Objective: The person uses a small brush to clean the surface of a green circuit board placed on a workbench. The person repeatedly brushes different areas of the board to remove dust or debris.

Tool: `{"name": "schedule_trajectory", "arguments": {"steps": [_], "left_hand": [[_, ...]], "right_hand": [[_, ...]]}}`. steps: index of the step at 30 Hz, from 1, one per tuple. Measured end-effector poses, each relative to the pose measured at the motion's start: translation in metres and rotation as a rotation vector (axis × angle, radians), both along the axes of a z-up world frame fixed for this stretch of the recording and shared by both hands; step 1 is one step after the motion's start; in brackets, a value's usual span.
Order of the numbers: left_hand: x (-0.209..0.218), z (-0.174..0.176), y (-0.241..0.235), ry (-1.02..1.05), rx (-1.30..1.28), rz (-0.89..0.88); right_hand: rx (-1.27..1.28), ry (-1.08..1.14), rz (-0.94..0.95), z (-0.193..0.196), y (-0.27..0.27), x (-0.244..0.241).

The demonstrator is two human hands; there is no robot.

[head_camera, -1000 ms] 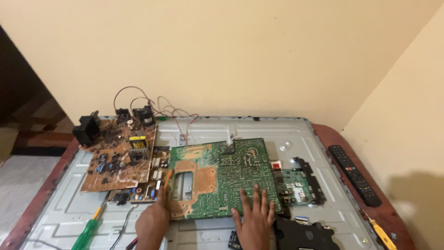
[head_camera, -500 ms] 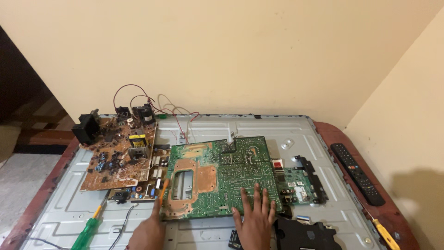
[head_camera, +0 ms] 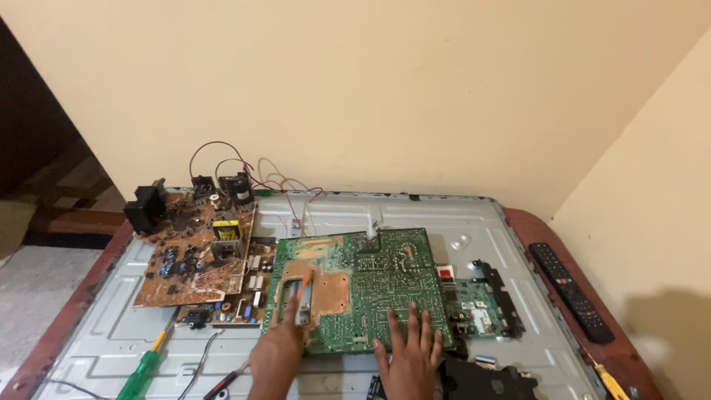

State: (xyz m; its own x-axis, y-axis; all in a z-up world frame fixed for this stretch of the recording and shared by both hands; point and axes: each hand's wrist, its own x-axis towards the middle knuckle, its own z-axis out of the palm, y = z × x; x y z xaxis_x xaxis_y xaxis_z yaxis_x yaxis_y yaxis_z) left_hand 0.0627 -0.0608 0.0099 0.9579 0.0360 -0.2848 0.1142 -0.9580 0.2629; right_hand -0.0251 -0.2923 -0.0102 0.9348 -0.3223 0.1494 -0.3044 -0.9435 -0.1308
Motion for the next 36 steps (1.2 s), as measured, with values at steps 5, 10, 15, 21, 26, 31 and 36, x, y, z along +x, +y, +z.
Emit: {"name": "schedule_trajectory", "arguments": {"steps": [5,10,15,21,26,31,36], "left_hand": [[0.026,0.007,0.037,0.014,0.017,0.099],[0.035,-0.013,0.001,0.127,0.002,0.065],[0.019,-0.018,-0.037,-0.181,0.049,-0.177],[0.026,0.031,0.008,0.093,-0.023,0.136],[0.033,0.030,0.003,0.119,0.034,0.109],[0.031,-0.016,-0.057,-0.070,0.053,-0.135],[0.049,-0.041,-0.036,-0.228,0.145,-0.104]], "right_hand": [[-0.162,-0.434,0.135,-0.029,-0.015,0.005],[-0.141,-0.415,0.159,-0.043,-0.018,0.009],[-0.155,-0.416,0.160,-0.042,-0.019,0.010],[-0.125,-0.368,0.182,-0.040,-0.022,0.009],[-0.145,-0.418,0.181,-0.045,-0.021,0.009],[-0.174,-0.466,0.178,-0.047,-0.021,0.011],[-0.172,-0.438,0.168,-0.047,-0.021,0.010]]}}
